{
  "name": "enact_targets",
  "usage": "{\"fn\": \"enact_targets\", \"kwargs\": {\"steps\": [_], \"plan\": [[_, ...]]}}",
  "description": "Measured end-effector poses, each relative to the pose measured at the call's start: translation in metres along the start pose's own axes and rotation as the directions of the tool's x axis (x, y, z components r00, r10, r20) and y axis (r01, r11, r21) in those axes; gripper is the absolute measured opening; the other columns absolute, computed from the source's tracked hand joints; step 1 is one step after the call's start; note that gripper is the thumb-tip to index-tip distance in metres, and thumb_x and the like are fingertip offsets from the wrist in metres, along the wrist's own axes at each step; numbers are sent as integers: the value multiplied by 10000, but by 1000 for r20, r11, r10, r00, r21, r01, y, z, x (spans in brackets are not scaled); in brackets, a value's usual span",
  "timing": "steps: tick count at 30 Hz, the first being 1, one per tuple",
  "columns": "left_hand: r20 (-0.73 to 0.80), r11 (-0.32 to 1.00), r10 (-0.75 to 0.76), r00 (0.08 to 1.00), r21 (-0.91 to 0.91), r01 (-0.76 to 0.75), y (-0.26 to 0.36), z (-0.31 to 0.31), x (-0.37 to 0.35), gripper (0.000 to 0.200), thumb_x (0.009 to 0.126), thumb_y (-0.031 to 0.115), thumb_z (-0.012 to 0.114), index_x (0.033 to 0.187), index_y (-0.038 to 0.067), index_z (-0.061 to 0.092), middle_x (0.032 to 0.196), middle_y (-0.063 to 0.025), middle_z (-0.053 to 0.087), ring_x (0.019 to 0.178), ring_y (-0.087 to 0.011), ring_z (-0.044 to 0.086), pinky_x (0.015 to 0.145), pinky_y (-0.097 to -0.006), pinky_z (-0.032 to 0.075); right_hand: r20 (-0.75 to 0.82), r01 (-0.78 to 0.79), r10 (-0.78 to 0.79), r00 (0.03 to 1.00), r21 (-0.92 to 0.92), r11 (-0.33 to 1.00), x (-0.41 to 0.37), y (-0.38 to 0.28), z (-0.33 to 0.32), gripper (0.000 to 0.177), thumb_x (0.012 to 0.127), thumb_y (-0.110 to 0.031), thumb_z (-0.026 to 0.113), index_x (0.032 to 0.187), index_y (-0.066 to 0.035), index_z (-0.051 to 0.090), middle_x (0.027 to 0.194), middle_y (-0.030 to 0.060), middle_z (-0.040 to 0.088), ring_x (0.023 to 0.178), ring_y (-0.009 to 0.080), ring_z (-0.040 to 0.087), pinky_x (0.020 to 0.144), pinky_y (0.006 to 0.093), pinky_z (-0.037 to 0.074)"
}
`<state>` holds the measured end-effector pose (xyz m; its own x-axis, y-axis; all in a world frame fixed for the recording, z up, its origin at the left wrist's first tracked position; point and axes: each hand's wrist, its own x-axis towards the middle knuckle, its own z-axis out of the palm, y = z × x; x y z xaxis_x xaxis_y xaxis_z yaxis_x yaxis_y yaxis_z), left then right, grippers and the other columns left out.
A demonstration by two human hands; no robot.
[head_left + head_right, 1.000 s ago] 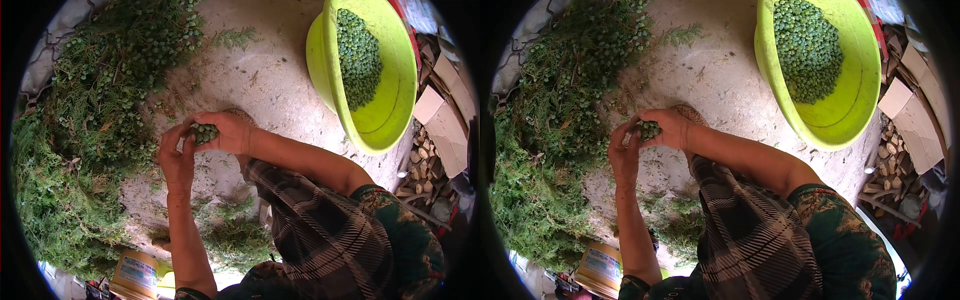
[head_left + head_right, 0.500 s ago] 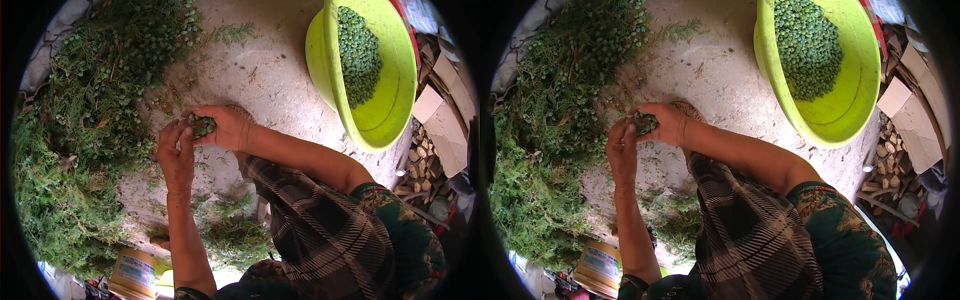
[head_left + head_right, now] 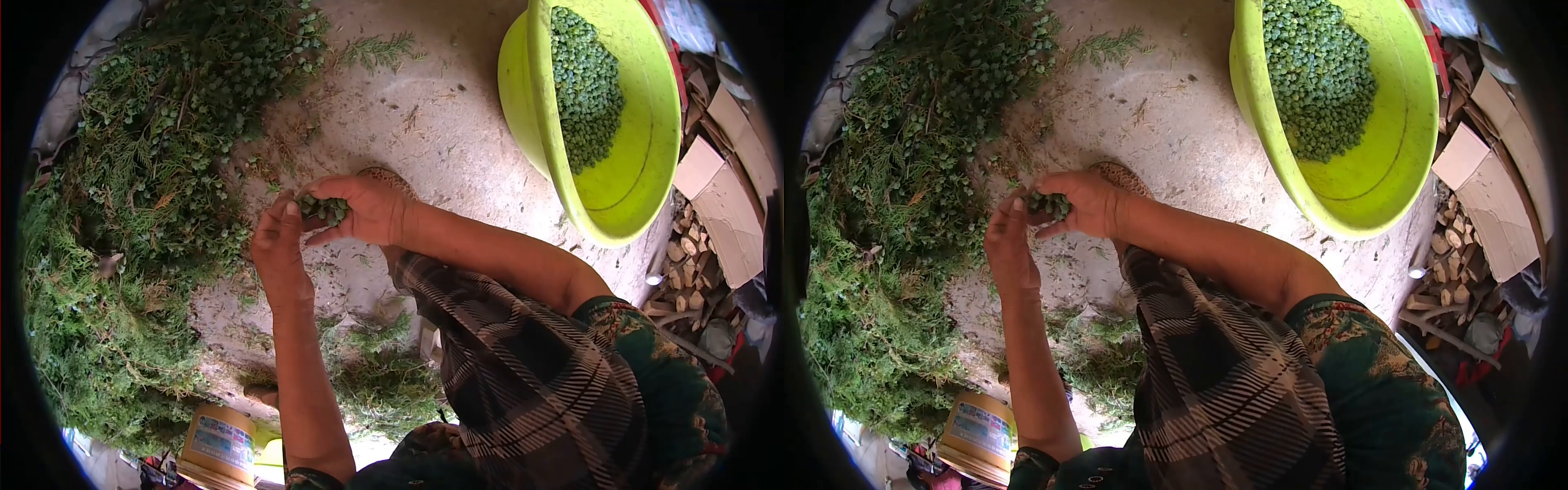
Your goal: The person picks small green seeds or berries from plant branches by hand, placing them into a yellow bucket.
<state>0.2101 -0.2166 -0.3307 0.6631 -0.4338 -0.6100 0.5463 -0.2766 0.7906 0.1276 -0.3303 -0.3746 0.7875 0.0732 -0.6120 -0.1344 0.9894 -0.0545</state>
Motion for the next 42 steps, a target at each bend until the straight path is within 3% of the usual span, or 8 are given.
{"fn": "enact_targets", "kwargs": {"steps": [13, 16, 18, 22, 31, 35, 40, 42], "plan": [[-255, 994, 87, 963, -38, -100, -19, -17, 18, 238, 843, 184, 606, 979, -9, 576, 868, -65, 597, 775, -148, 554, 696, -259, 434, 86, -44, 70, 994, -265, 963, -2, 6, -1, 161, 846, -178, 602, 930, -48, 560, 802, 69, 567, 663, 156, 572, 600, 340, 520], [-206, 936, 134, 969, 347, -55, -15, -44, 27, 185, 829, 121, 584, 955, -13, 604, 875, -58, 611, 832, -140, 541, 742, -249, 417, 73, -39, 62, 995, -286, 957, -6, 2, -2, 185, 847, -203, 587, 946, -49, 559, 800, 80, 574, 637, 151, 569, 540, 311, 502], [280, 768, -136, 950, 636, -77, -5, -50, 26, 177, 821, 77, 560, 965, -1, 627, 858, -45, 621, 811, -132, 548, 734, -249, 421, 27, -15, 23, 999, -270, 963, -10, -3, -5, 191, 847, -211, 574, 944, -46, 557, 802, 85, 581, 629, 155, 575, 525, 311, 498], [30, 598, 295, 955, 774, -209, 8, -45, 70, 189, 825, 106, 565, 976, 18, 638, 864, -115, 631, 808, -201, 587, 696, -301, 447, -27, 39, -44, 999, -151, 988, -7, -5, -18, 207, 860, -231, 535, 940, -42, 555, 856, 101, 600, 682, 183, 605, 556, 331, 515], [176, 114, 520, 836, 955, -272, -2, -35, 123, 257, 792, 179, 608, 1049, 190, 625, 921, -156, 593, 910, -354, 562, 725, -433, 468, -66, -6, -4, 998, -153, 988, -2, -2, -22, 191, 864, -210, 531, 960, -46, 538, 887, 95, 601, 725, 196, 606, 638, 362, 532], [163, 174, 492, 855, 944, -280, -4, -38, 116, 249, 805, 147, 591, 1053, 152, 616, 912, -147, 613, 865, -332, 583, 720, -415, 470, -99, 3, -24, 995, -202, 979, -4, -5, -15, 173, 866, -189, 528, 978, -56, 534, 922, 87, 584, 765, 189, 592, 673, 356, 528], [-215, 843, 399, 891, 467, -265, -10, -42, 81, 214, 835, 73, 576, 1038, 6, 579, 894, -59, 628, 762, -122, 561, 670, -282, 466, -85, 59, -78, 993, -209, 976, -1, 1, -19, 188, 874, -189, 526, 1006, -56, 534, 961, 85, 570, 805, 197, 583, 723, 368, 523], [-169, 849, 332, 928, 483, -215, -1, -33, 50, 209, 838, 75, 582, 1032, -1, 577, 887, -48, 622, 745, -99, 547, 658, -262, 462, -89, 65, -86, 992, -215, 974, -1, -1, -15, 197, 877, -194, 527, 1016, -54, 533, 971, 84, 568, 813, 199, 582, 735, 369, 522]]}}
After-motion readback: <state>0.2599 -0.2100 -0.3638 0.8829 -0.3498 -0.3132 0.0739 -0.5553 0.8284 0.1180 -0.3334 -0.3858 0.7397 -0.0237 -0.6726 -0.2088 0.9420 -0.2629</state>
